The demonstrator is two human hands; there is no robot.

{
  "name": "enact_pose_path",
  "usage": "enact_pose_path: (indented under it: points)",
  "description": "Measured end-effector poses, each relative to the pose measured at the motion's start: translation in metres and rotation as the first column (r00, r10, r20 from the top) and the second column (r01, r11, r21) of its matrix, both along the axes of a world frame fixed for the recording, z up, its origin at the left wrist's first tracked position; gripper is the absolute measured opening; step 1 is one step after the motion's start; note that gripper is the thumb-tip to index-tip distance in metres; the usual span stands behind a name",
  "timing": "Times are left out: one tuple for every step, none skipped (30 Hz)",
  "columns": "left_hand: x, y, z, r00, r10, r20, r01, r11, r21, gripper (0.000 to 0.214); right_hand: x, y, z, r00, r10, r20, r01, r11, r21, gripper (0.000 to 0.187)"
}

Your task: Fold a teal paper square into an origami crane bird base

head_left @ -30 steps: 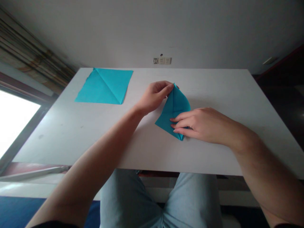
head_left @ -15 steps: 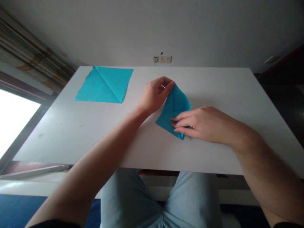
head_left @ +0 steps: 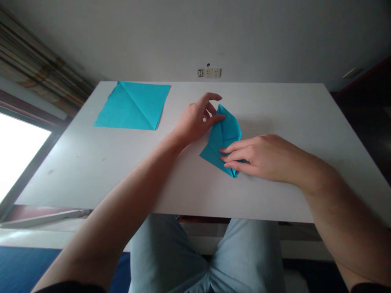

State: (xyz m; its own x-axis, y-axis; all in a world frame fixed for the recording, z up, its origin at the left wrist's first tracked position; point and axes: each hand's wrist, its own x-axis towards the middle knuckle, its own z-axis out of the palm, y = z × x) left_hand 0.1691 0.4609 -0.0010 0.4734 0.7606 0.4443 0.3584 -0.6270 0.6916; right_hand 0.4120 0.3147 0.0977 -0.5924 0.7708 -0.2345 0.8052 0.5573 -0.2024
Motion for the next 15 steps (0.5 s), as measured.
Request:
enact_pose_path:
  points:
    - [0.0,-0.001,0.001,1.0,0.003,-0.01,-0.003,1.0,-0.001,0.053,0.0,0.0,-0.001,1.0,0.002,-0.004,-0.002,1.0,0.008,0.032]
    - [0.0,-0.003,0.001,1.0,0.003,-0.018,-0.003,1.0,-0.002,0.055,0.001,0.0,-0.001,1.0,0.007,-0.01,-0.007,1.0,0.016,0.031]
    - [-0.001,-0.003,0.002,1.0,0.003,-0.026,-0.003,1.0,-0.002,0.056,0.001,0.0,-0.002,1.0,0.014,-0.018,-0.014,1.0,0.024,0.03]
    - [-0.002,-0.004,0.003,0.999,0.0,-0.034,0.0,1.0,-0.003,0.059,0.002,0.0,-0.003,0.999,0.021,-0.027,-0.02,0.999,0.031,0.03]
    - [-0.004,-0.004,0.004,0.999,-0.008,-0.044,0.008,1.0,-0.005,0.063,0.002,0.0,-0.004,0.999,0.028,-0.038,-0.026,0.999,0.038,0.029]
    - [-0.007,-0.003,0.004,0.998,-0.021,-0.056,0.02,1.0,-0.012,0.068,0.003,0.0,-0.005,0.998,0.033,-0.05,-0.031,0.999,0.042,0.029]
    - [-0.009,-0.003,0.005,0.997,-0.038,-0.07,0.037,0.999,-0.023,0.074,0.004,0.001,-0.006,0.997,0.039,-0.062,-0.036,0.998,0.046,0.029]
    - [-0.012,-0.002,0.006,0.994,-0.061,-0.088,0.057,0.998,-0.04,0.08,0.005,0.001,-0.006,0.996,0.044,-0.072,-0.041,0.998,0.051,0.029]
    - [-0.016,-0.001,0.007,0.991,-0.083,-0.107,0.077,0.995,-0.056,0.085,0.006,0.001,-0.007,0.995,0.05,-0.08,-0.046,0.997,0.058,0.029]
    - [-0.018,0.0,0.007,0.987,-0.101,-0.128,0.093,0.993,-0.067,0.087,0.007,0.002,-0.008,0.995,0.056,-0.086,-0.051,0.997,0.065,0.029]
    - [-0.021,0.001,0.008,0.983,-0.112,-0.146,0.102,0.992,-0.07,0.088,0.008,0.002,-0.008,0.994,0.063,-0.089,-0.057,0.996,0.071,0.029]
    - [-0.023,0.001,0.009,0.98,-0.116,-0.163,0.106,0.992,-0.066,0.087,0.008,0.002,-0.009,0.994,0.067,-0.092,-0.06,0.995,0.078,0.028]
    - [-0.024,0.002,0.01,0.978,-0.114,-0.176,0.105,0.993,-0.059,0.084,0.009,0.002,-0.009,0.993,0.071,-0.096,-0.063,0.995,0.084,0.028]
    - [-0.025,0.002,0.011,0.977,-0.108,-0.185,0.1,0.994,-0.053,0.081,0.009,0.002,-0.01,0.992,0.072,-0.101,-0.063,0.994,0.089,0.028]
    - [-0.025,0.001,0.012,0.976,-0.101,-0.194,0.092,0.994,-0.051,0.076,0.009,0.002,-0.011,0.991,0.073,-0.108,-0.063,0.994,0.094,0.028]
